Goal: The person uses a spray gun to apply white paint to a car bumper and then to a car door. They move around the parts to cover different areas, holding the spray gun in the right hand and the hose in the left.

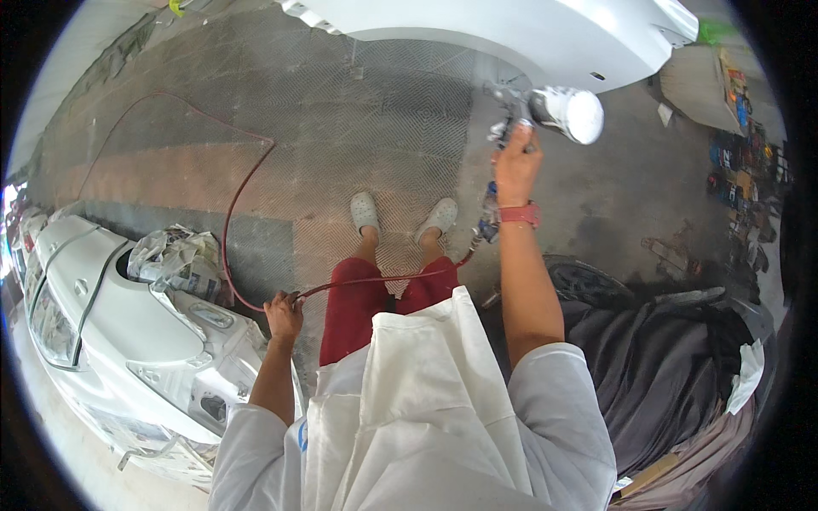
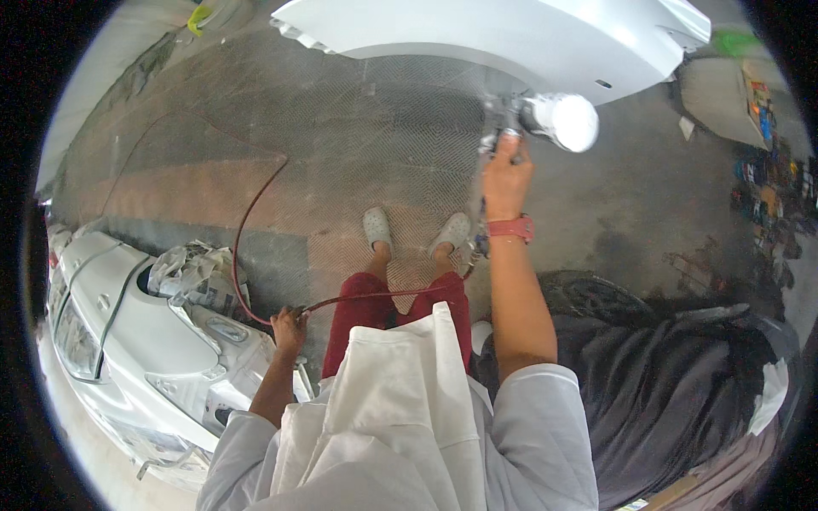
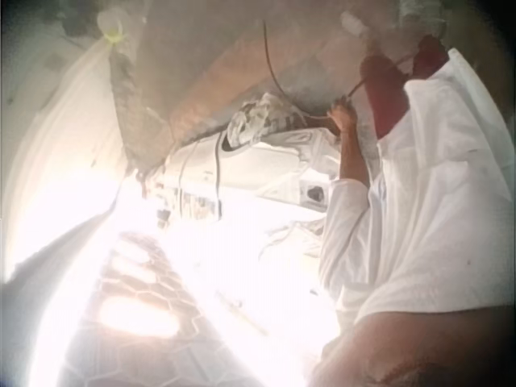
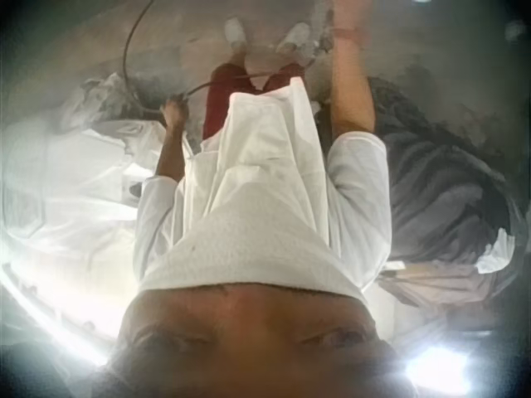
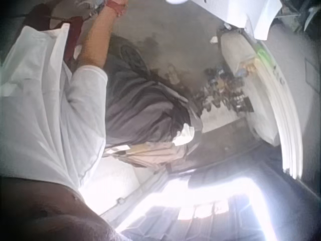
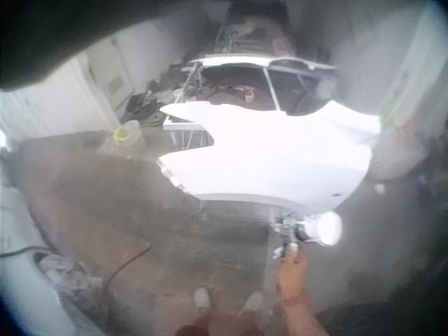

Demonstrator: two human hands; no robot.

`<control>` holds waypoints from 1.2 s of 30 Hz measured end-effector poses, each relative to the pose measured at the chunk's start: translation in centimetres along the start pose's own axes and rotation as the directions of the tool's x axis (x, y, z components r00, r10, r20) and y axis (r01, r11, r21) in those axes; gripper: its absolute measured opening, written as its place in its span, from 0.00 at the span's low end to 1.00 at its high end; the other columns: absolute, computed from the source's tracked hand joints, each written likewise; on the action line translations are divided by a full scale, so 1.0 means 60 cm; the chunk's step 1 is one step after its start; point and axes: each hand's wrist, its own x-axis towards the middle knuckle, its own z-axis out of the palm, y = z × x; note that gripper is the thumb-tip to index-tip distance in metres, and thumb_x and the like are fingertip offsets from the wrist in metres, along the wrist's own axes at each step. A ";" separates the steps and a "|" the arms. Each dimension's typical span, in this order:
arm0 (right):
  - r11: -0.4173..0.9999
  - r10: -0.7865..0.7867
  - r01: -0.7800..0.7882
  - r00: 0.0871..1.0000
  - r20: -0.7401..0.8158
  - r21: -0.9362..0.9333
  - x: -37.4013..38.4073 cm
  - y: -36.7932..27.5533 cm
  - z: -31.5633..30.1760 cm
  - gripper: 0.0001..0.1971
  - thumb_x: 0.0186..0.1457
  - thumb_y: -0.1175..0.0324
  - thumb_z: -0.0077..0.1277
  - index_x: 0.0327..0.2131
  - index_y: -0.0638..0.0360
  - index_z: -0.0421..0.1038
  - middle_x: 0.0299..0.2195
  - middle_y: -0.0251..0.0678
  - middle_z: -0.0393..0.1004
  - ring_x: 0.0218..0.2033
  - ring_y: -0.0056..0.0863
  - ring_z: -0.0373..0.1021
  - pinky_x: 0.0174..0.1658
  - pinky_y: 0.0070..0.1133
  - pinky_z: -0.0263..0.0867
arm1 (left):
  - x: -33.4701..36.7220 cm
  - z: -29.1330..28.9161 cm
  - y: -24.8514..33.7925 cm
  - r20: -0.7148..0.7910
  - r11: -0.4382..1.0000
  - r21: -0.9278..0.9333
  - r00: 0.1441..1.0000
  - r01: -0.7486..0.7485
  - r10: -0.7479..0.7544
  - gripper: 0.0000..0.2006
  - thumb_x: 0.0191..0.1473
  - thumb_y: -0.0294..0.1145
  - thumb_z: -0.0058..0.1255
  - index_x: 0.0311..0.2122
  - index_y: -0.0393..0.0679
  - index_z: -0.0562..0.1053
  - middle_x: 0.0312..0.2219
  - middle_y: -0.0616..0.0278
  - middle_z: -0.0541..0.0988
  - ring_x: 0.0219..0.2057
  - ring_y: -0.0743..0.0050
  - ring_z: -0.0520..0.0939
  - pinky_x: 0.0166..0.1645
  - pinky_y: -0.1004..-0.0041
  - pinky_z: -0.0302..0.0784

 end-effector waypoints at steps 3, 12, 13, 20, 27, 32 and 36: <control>1.000 0.009 -0.011 0.993 -0.116 -0.016 0.045 0.034 -0.113 0.25 0.74 0.50 0.45 0.43 0.69 0.74 0.23 0.33 0.71 0.17 0.23 0.67 0.21 0.24 0.62 | 0.018 -0.002 0.074 -0.008 0.995 -0.040 0.996 -0.091 0.090 0.13 0.61 0.42 0.60 0.46 0.49 0.85 0.38 0.58 0.83 0.43 0.57 0.82 0.52 0.54 0.67; 0.998 -0.019 0.000 0.942 -0.336 -0.056 0.186 0.067 -0.333 0.28 0.75 0.47 0.41 0.46 0.70 0.74 0.25 0.38 0.75 0.17 0.25 0.68 0.19 0.25 0.65 | 0.038 -0.034 0.215 -0.036 0.975 -0.082 0.978 -0.207 0.204 0.13 0.61 0.41 0.60 0.47 0.49 0.85 0.37 0.58 0.83 0.41 0.57 0.83 0.51 0.55 0.68; 0.999 -0.019 0.001 0.930 -0.366 -0.050 0.199 0.059 -0.343 0.29 0.75 0.47 0.40 0.46 0.70 0.74 0.26 0.39 0.77 0.17 0.25 0.69 0.18 0.25 0.65 | 0.035 -0.036 0.215 -0.043 0.976 -0.085 0.979 -0.201 0.198 0.13 0.61 0.41 0.60 0.47 0.49 0.85 0.37 0.58 0.83 0.41 0.57 0.83 0.51 0.55 0.68; 0.996 0.008 0.027 0.919 -0.395 0.085 0.197 -0.020 -0.316 0.31 0.75 0.45 0.38 0.46 0.70 0.75 0.27 0.40 0.79 0.20 0.27 0.73 0.18 0.24 0.67 | 0.011 -0.029 0.156 -0.052 0.997 -0.077 0.999 0.003 -0.007 0.13 0.62 0.43 0.60 0.47 0.51 0.85 0.38 0.59 0.83 0.43 0.54 0.83 0.53 0.53 0.69; 0.997 0.047 -0.050 0.997 -0.053 -0.051 0.034 -0.099 -0.143 0.30 0.75 0.47 0.42 0.44 0.73 0.75 0.23 0.37 0.74 0.19 0.26 0.70 0.22 0.26 0.68 | -0.027 -0.029 0.062 -0.067 0.983 -0.120 0.987 0.137 -0.146 0.13 0.62 0.44 0.59 0.46 0.50 0.85 0.40 0.59 0.83 0.44 0.52 0.83 0.54 0.52 0.69; 0.969 -0.226 0.234 0.968 0.106 -0.076 -0.062 -0.128 0.034 0.28 0.75 0.49 0.43 0.46 0.72 0.77 0.23 0.37 0.75 0.20 0.24 0.70 0.27 0.27 0.67 | -0.059 -0.035 -0.011 -0.075 0.963 -0.124 0.965 0.240 -0.250 0.13 0.62 0.45 0.59 0.45 0.50 0.85 0.40 0.59 0.83 0.45 0.53 0.83 0.55 0.52 0.69; 0.928 -0.346 0.363 0.923 0.170 -0.082 -0.113 -0.158 0.164 0.27 0.74 0.50 0.44 0.47 0.71 0.77 0.23 0.41 0.77 0.24 0.23 0.72 0.34 0.29 0.70 | -0.086 -0.034 -0.061 -0.103 0.946 -0.138 0.945 0.295 -0.309 0.14 0.63 0.45 0.59 0.46 0.50 0.85 0.41 0.58 0.83 0.46 0.53 0.83 0.56 0.52 0.68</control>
